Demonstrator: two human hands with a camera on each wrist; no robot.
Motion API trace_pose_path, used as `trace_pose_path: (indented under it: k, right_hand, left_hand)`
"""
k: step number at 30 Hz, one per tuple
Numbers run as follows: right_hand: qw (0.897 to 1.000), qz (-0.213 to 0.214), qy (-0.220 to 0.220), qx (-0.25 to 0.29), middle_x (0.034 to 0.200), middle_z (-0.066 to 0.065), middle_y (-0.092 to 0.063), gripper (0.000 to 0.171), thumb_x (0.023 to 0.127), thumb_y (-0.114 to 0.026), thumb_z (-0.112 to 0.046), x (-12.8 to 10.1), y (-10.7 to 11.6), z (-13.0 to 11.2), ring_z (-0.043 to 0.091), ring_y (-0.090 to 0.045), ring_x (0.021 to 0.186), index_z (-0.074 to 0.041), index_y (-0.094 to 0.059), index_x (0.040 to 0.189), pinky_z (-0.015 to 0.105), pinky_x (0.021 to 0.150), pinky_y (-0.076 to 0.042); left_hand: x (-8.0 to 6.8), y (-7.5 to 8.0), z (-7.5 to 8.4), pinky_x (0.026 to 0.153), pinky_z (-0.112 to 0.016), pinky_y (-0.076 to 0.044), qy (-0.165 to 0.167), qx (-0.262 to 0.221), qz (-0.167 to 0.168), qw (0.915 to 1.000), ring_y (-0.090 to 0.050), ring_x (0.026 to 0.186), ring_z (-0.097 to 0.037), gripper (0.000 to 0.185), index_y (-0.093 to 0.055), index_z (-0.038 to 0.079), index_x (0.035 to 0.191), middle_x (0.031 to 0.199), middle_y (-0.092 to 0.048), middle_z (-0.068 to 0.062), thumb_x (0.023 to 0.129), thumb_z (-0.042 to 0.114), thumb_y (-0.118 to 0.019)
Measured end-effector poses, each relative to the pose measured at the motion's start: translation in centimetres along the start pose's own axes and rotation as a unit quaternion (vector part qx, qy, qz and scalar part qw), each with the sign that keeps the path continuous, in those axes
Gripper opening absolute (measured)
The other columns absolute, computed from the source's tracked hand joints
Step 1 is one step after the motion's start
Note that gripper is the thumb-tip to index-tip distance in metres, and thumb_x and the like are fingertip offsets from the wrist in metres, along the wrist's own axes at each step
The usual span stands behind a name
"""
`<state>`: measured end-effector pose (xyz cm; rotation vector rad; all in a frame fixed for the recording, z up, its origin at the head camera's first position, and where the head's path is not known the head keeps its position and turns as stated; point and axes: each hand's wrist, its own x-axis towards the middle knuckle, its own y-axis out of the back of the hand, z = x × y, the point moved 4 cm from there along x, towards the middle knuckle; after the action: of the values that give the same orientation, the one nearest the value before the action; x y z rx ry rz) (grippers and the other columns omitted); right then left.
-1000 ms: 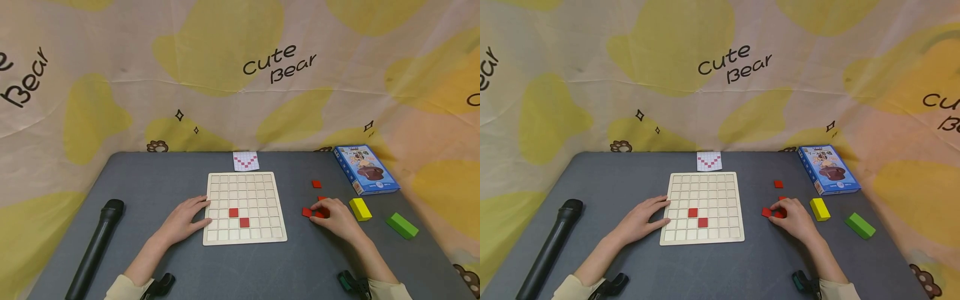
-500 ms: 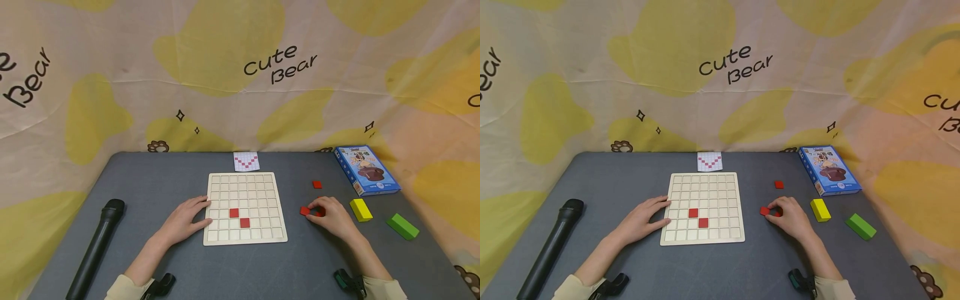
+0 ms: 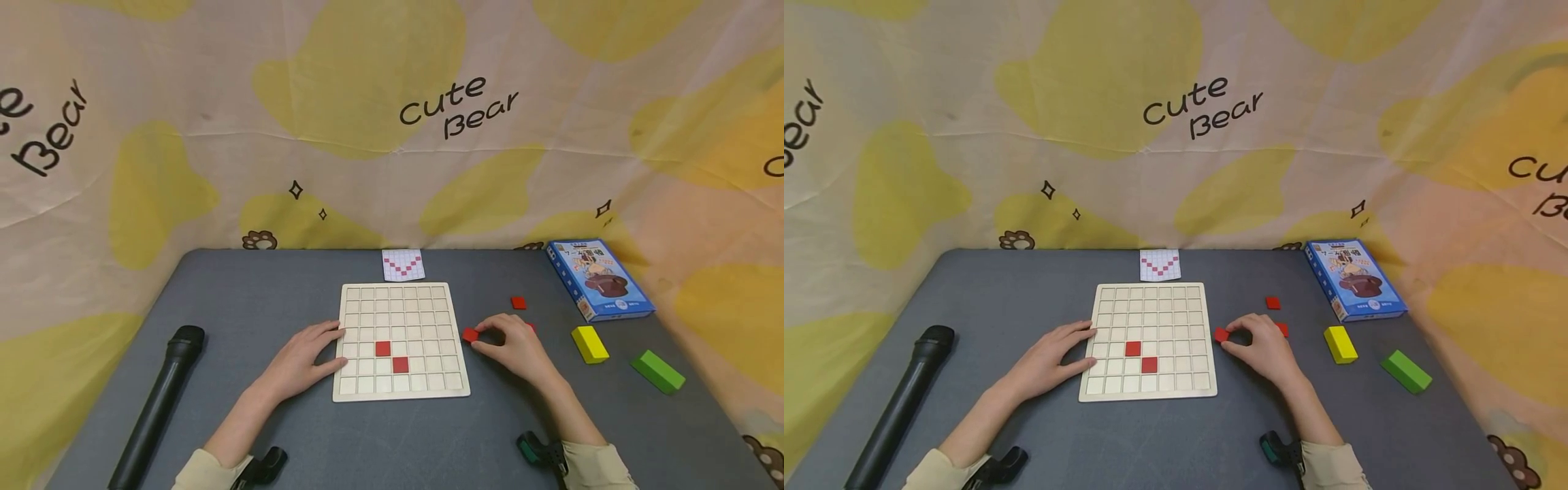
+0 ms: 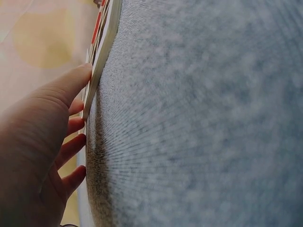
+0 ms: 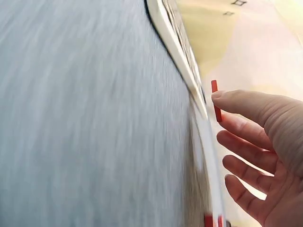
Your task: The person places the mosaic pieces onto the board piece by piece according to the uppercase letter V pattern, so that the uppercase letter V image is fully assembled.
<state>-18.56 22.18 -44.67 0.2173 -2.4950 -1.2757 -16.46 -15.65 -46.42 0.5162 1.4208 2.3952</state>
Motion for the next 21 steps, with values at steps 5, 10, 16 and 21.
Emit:
trace_pose_path:
  k: [5, 10, 16, 21]
  right_hand:
    - [1.000, 0.000, 0.009, 0.011, 0.098, -0.002, -0.067, 0.024, 0.078, -0.084, -0.024, 1.0, -1.3, -1.5, 0.021, -0.056, 0.094, -0.015, -0.074, 0.098, 0.043, 0.082, -0.049]
    - [0.999, -0.011, 0.011, 0.032, 0.098, -0.003, -0.067, 0.023, 0.077, -0.084, -0.023, 2.0, -2.4, -3.0, 0.021, -0.055, 0.094, -0.016, -0.074, 0.097, 0.040, 0.081, -0.048]
    - [0.998, -0.026, 0.017, 0.053, 0.097, -0.004, -0.068, 0.021, 0.079, -0.083, -0.023, 2.8, -4.1, -4.8, 0.019, -0.054, 0.089, -0.017, -0.074, 0.096, 0.034, 0.074, -0.046]
    - [0.997, -0.038, 0.025, 0.062, 0.101, -0.005, -0.068, 0.020, 0.079, -0.082, -0.024, 3.5, -5.4, -6.2, 0.017, -0.056, 0.095, -0.017, -0.074, 0.096, 0.037, 0.083, -0.048]
  left_hand:
    - [0.0, 0.0, 0.0, 0.107, -0.056, -0.035, 0.000, -0.006, -0.001, 1.0000, -0.044, 0.133, -0.034, 0.059, -0.058, 0.008, 0.136, 0.143, -0.049, -0.012, 0.089, 0.040, -0.071]
    - [-0.1, 0.0, 0.0, 0.108, -0.056, -0.034, 0.002, -0.010, -0.001, 0.9999, -0.043, 0.133, -0.034, 0.059, -0.058, 0.008, 0.136, 0.144, -0.049, -0.011, 0.089, 0.040, -0.071]
    - [0.0, -0.1, -0.1, 0.109, -0.056, -0.033, 0.008, -0.018, -0.005, 0.9998, -0.042, 0.134, -0.034, 0.058, -0.057, 0.008, 0.137, 0.145, -0.048, -0.011, 0.089, 0.039, -0.071]
    - [0.0, -0.1, 0.0, 0.109, -0.057, -0.032, 0.012, -0.024, -0.009, 0.9996, -0.041, 0.135, -0.035, 0.058, -0.057, 0.007, 0.136, 0.145, -0.048, -0.012, 0.089, 0.038, -0.071]
